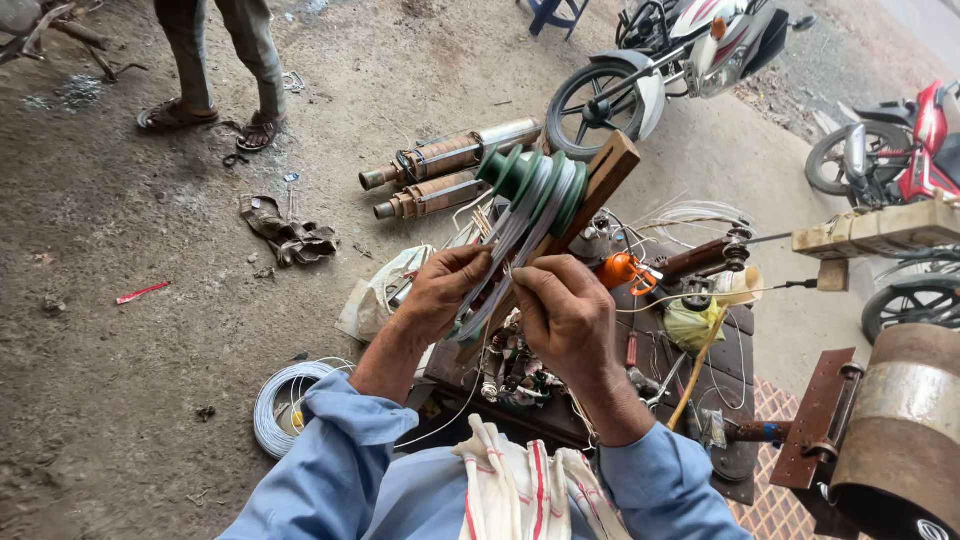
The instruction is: The person winds white plastic wire onto a green reel mounted on a wooden frame, pulling wire from a coil on the ground and guiding it by hand. They then untangle and cut a length of wire with pliers, thread the wire through the frame, and resume winding it onto the reel.
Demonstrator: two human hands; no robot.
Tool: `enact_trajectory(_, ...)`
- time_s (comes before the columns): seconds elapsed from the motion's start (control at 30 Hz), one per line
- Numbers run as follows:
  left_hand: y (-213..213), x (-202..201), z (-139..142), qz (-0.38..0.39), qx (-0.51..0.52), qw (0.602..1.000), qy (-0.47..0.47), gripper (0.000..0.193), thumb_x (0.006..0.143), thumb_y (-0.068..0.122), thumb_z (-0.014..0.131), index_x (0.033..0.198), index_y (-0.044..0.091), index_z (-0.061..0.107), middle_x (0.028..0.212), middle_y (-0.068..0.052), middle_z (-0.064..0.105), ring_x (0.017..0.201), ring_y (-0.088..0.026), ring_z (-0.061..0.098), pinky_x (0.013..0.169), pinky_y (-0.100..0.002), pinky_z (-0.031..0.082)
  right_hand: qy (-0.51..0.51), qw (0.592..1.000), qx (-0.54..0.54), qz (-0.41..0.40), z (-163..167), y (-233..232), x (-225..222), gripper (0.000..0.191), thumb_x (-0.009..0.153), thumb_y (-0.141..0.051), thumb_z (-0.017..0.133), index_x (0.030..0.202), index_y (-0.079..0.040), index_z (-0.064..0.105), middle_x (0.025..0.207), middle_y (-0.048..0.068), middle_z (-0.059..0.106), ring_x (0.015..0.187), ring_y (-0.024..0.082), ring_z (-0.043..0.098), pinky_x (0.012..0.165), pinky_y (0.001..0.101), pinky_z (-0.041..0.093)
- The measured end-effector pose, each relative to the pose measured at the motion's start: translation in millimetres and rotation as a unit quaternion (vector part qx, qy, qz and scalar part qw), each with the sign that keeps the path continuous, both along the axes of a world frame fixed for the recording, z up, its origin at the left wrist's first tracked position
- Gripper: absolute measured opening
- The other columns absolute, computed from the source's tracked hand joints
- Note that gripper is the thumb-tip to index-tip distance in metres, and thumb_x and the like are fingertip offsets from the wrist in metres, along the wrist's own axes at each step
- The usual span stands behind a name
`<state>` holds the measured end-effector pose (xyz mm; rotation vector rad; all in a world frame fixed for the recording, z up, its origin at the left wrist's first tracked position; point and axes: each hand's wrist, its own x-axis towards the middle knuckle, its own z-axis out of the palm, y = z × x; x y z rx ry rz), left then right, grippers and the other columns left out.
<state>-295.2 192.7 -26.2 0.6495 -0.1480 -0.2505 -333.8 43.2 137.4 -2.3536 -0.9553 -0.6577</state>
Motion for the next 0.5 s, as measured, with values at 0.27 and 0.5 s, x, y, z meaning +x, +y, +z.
enact_trajectory(0.27,0.1,0.4,5.2,0.024,-0.075,0.997,0.009,0.038,0.091,0.014,0.078,0.125,0.000,0.068,0.112,-0.008,0.075,0.099,-0.014,0.070,0.088,-0.029,0.058,-0.052,0.976,-0.191,0.088,32.0,0.5,23.7,0.030,0.068,-0.002,0.078,0.097,-0.008,0.075,0.106,0.009,0.068,0.101,0.031,0.063,0.087,0.0444,0.053)
enact_trajectory(0.5,-18.7,-9.7,0.2,0.164,-0.049,0.985,0.013,0.024,0.089,0.009,0.080,0.111,0.000,0.075,0.096,-0.006,0.076,0.082,-0.010,0.069,0.073,-0.024,0.056,-0.129,0.942,-0.281,0.131,48.5,25.8,52.9,0.020,0.074,-0.007,0.082,0.092,-0.018,0.079,0.117,0.002,0.070,0.126,0.024,0.059,0.105,0.0445,0.036)
